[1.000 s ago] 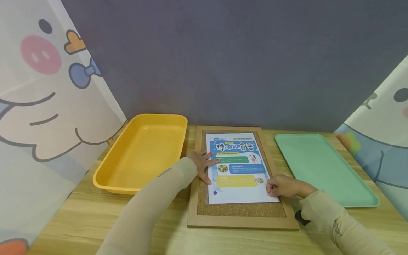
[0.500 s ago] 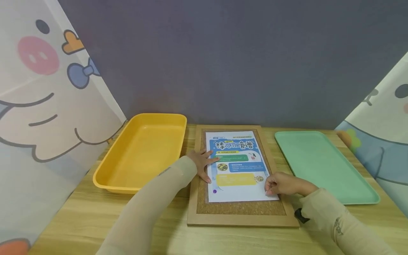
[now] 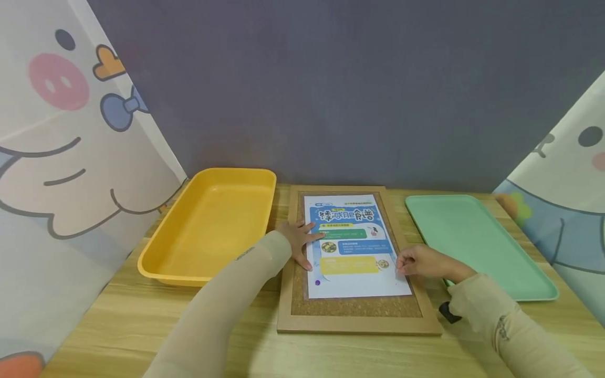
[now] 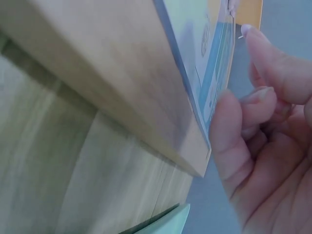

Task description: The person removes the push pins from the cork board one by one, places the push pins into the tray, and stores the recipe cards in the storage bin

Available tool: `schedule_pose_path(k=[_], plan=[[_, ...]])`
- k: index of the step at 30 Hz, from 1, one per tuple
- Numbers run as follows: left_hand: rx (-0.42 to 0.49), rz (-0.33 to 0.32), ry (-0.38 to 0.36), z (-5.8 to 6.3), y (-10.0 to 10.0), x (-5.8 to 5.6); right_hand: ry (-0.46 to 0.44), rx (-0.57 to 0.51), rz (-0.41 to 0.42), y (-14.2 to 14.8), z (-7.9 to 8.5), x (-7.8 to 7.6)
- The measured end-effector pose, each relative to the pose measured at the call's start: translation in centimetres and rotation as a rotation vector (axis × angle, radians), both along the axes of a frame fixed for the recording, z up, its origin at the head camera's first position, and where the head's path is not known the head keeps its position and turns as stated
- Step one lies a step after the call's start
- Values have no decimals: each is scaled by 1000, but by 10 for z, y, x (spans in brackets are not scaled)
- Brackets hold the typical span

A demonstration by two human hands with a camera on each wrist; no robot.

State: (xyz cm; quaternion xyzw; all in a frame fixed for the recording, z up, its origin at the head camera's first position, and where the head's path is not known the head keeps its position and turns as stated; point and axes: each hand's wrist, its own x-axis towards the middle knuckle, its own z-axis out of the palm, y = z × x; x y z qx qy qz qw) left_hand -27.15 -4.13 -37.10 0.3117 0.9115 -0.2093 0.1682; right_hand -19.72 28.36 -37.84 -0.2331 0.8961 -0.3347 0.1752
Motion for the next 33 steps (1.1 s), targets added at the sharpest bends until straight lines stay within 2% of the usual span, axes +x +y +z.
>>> schedule_pose_path(k=[5, 11, 23, 33], plan=[[-13, -10, 14, 0, 1, 0, 0, -6, -26, 3, 0, -3], [-29, -15, 29, 0, 2, 0, 63, 21, -34, 9, 3, -7], [-43, 7, 27, 5, 0, 3, 93, -1, -99, 20, -1, -15], [-88, 2, 29, 2, 3, 3, 16, -37, -139, 29, -3, -16]])
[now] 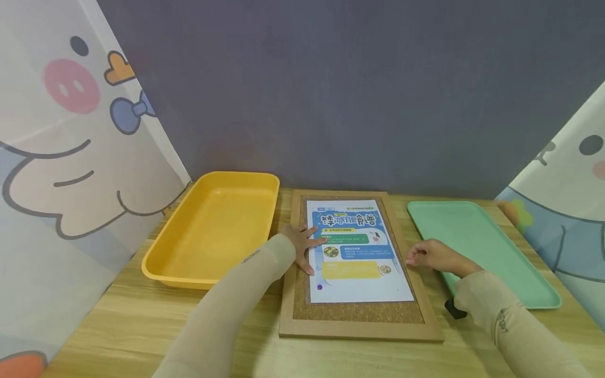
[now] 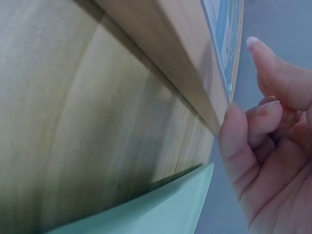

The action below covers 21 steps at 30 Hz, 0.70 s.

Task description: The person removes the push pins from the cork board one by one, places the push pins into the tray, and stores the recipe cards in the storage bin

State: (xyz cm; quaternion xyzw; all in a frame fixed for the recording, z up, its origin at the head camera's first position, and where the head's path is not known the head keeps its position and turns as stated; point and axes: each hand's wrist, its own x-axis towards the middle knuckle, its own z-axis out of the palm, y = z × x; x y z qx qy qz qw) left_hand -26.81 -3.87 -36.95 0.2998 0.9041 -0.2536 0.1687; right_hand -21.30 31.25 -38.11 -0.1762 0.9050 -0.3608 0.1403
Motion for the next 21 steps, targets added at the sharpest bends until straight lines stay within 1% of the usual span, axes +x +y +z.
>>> schedule_pose_path(k=[5, 11, 15, 18, 21], plan=[[1, 1, 2, -3, 0, 1, -12, 14, -47, 6, -1, -1], [12, 0, -14, 0, 1, 4, 22, 58, -92, 11, 1, -2], [32, 6, -22, 3, 0, 4, 23, 48, -132, 13, 4, -6], [40, 3, -24, 4, -1, 3, 12, 42, -164, 15, 7, -11], [37, 2, -27, -1, 0, -2, -5, 46, -187, 19, 10, -14]])
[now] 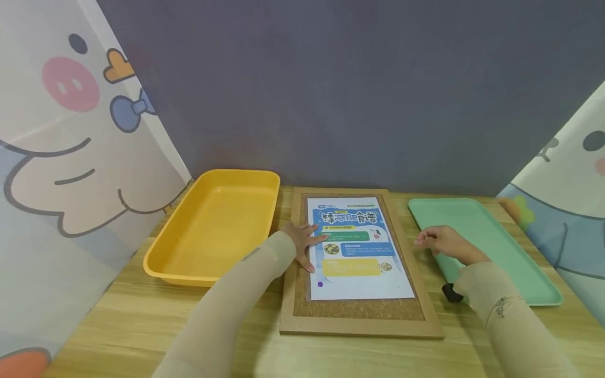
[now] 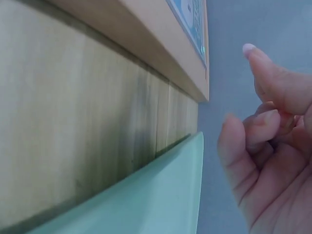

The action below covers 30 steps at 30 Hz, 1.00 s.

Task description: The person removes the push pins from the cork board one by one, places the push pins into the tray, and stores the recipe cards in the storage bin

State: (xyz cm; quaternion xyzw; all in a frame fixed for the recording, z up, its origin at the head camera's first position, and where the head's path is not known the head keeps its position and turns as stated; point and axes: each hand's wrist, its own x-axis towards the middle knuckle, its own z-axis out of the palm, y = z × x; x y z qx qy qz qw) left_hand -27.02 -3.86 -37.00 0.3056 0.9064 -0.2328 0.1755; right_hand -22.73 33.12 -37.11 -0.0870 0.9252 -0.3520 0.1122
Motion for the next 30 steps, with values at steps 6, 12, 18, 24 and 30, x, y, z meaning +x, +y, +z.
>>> schedule_pose_path(k=[6, 12, 18, 24, 30], plan=[[-6, 15, -9, -8, 1, -8, -17, -10, -33, 9, 0, -1], [10, 21, -25, -8, 1, -10, -47, -30, -64, 22, -10, 0], [18, 24, -25, -5, 0, -4, -25, -19, -80, 35, -16, 2], [21, 30, -34, -4, 0, -4, -14, -2, -78, 45, -17, 0], [23, 35, -28, -7, 0, -5, -83, -54, -93, 58, -13, 0]])
